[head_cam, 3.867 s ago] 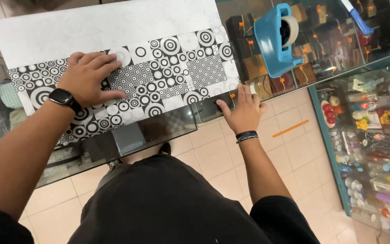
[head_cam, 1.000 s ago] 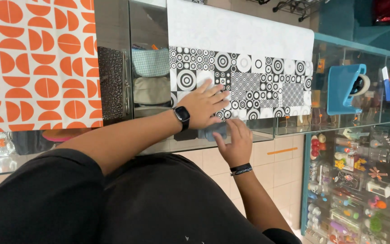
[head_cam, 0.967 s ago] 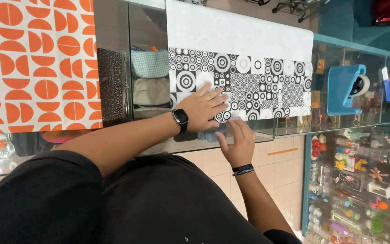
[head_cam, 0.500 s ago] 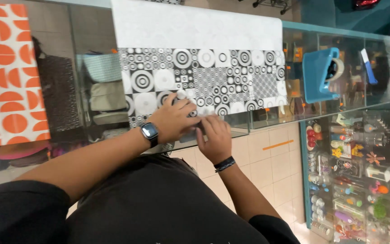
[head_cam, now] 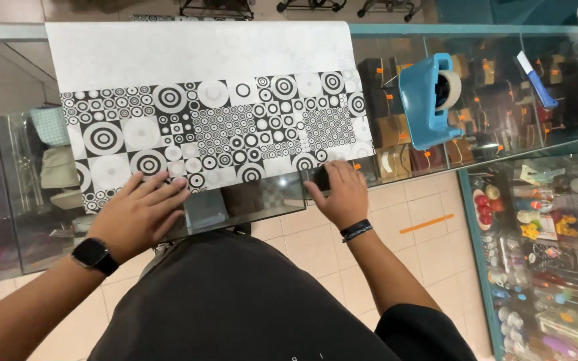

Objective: Smoothing and aligning a sheet of patterned wrapping paper on a glass counter in preparation for wrapping or cutting.

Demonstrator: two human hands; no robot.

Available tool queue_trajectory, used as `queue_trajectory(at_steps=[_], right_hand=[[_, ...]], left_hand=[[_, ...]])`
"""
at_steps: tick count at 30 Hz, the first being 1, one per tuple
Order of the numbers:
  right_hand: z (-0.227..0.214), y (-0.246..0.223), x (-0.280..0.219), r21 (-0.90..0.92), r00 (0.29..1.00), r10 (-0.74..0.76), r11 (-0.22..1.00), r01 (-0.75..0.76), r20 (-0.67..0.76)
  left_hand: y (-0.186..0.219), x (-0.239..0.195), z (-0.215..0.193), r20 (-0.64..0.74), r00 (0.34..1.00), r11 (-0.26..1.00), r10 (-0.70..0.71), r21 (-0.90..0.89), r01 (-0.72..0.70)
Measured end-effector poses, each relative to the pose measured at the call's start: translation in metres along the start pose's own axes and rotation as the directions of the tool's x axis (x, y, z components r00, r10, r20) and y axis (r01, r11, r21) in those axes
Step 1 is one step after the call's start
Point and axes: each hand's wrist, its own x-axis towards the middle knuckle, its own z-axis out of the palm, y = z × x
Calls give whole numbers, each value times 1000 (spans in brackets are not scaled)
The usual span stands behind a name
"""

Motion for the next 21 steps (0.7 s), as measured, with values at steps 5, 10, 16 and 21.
queue_trajectory(at_steps=[5,10,16,21], right_hand=[[-2,69,-12,-9,976,135,991,-136,169],[1,104,-19,1,995,89,996,-90,53],[-2,104,-17,29,997,80,996,-79,-15],[2,102,-21,50,988,114,993,-109,-100]], left_hand=[[-2,-42,-18,23,995,995,-96,41,95],[1,-91,-13,44,949,945,-313,114,307],[7,-110,-17,31,857,842,-515,206,499],[17,-48,-38,13,681,624,-732,414,662]])
